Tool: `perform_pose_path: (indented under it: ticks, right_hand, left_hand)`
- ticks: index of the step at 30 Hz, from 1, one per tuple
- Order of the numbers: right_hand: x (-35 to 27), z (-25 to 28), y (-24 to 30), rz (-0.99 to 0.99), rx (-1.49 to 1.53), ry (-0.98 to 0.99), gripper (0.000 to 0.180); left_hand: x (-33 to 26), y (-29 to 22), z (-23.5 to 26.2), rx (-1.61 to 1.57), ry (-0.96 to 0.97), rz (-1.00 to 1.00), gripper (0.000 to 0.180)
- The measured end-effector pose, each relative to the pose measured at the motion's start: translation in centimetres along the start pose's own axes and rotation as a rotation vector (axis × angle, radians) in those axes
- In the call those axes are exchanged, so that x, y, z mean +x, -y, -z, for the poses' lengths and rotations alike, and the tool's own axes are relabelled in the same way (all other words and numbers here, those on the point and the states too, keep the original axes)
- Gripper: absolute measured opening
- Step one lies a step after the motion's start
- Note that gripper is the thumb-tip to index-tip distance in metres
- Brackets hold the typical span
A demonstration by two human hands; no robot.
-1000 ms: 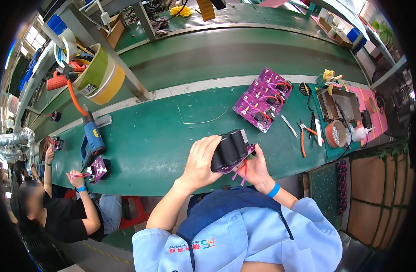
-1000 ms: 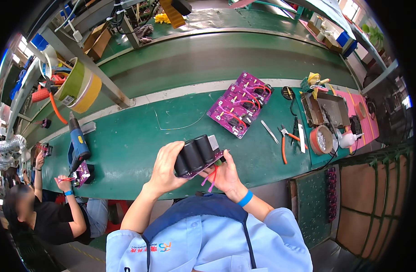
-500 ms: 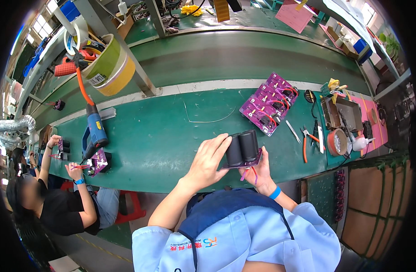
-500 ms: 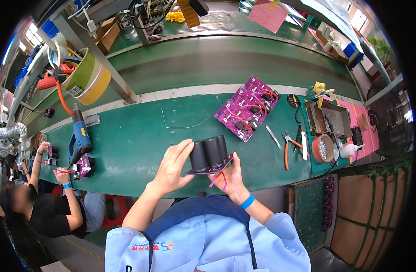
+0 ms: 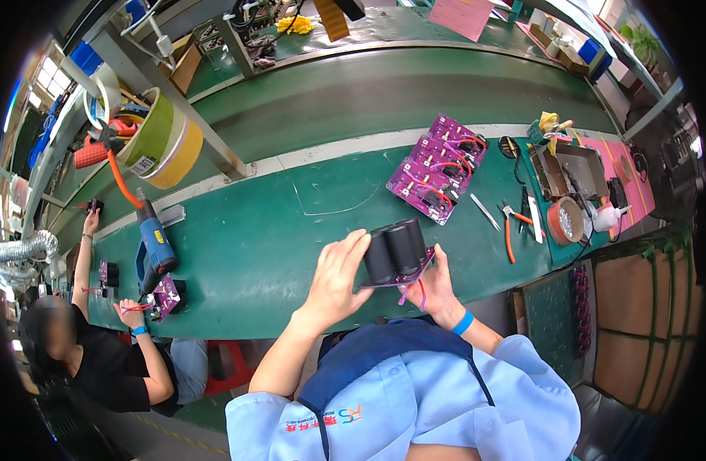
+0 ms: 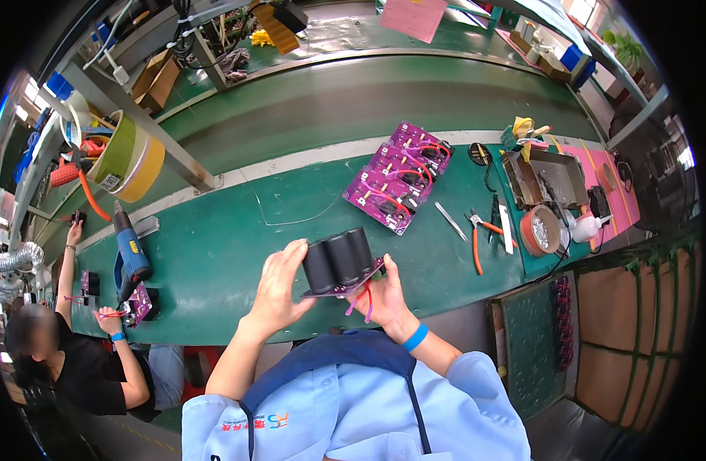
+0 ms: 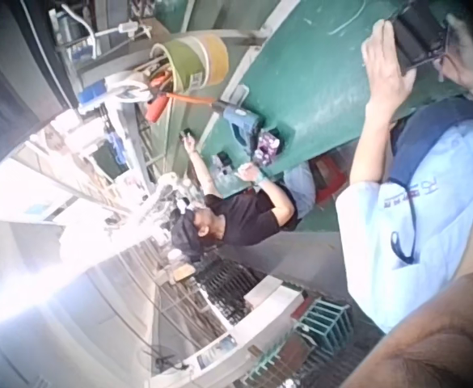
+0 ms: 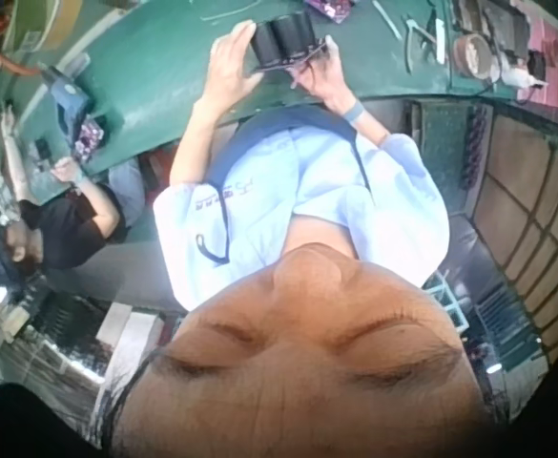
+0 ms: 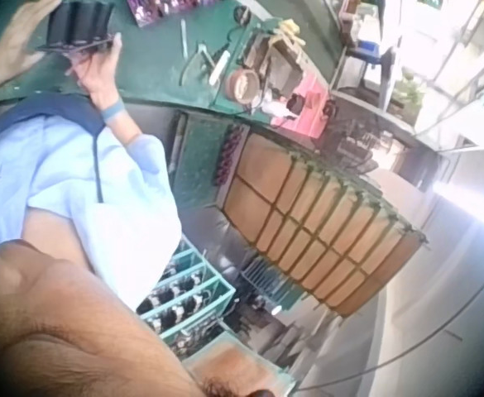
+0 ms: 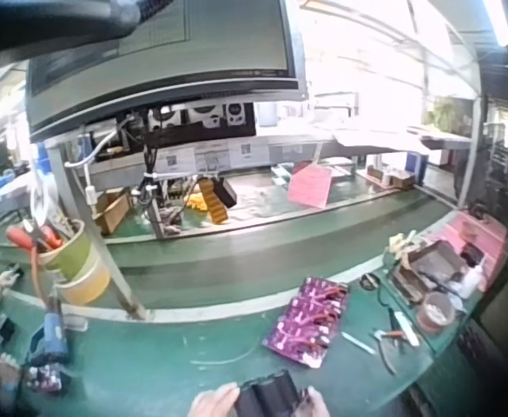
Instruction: The person assembles electronic components by attaching black cylindrical modules to purple circuit boards. They use a soldering iron to secure connections and a heat gun to apply heat to the boards. The person handles the boards one at a time, inspecting them and placing them into a green storage rack.
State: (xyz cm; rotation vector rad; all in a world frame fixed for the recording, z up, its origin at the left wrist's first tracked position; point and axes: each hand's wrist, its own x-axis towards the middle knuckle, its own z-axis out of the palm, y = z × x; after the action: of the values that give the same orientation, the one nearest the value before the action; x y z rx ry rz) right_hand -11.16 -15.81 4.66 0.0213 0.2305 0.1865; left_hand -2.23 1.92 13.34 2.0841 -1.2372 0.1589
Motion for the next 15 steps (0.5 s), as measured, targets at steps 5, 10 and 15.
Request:
perform_pose_path:
  ticks: [5,10,15]
  right_hand:
    - [-0.1,0.5,0.1,0.041,0.005,-0.05,0.068]
    - [-0.3,-0.9,-0.6,0.098,-0.145,-0.128,0.065]
    - [-0.6,-1.0,-0.6,0.112,-0.209,-0.128,0.063]
  left_hand:
    - [0.4,-0.2,0.3,0.028,0.061,0.041,0.084]
    - [0.3,-0.8,-0.8,0.071,0.002,-0.036,0.08]
    - [0.0,-0.7,-1.1,0.106,0.018,-0.031,0.075]
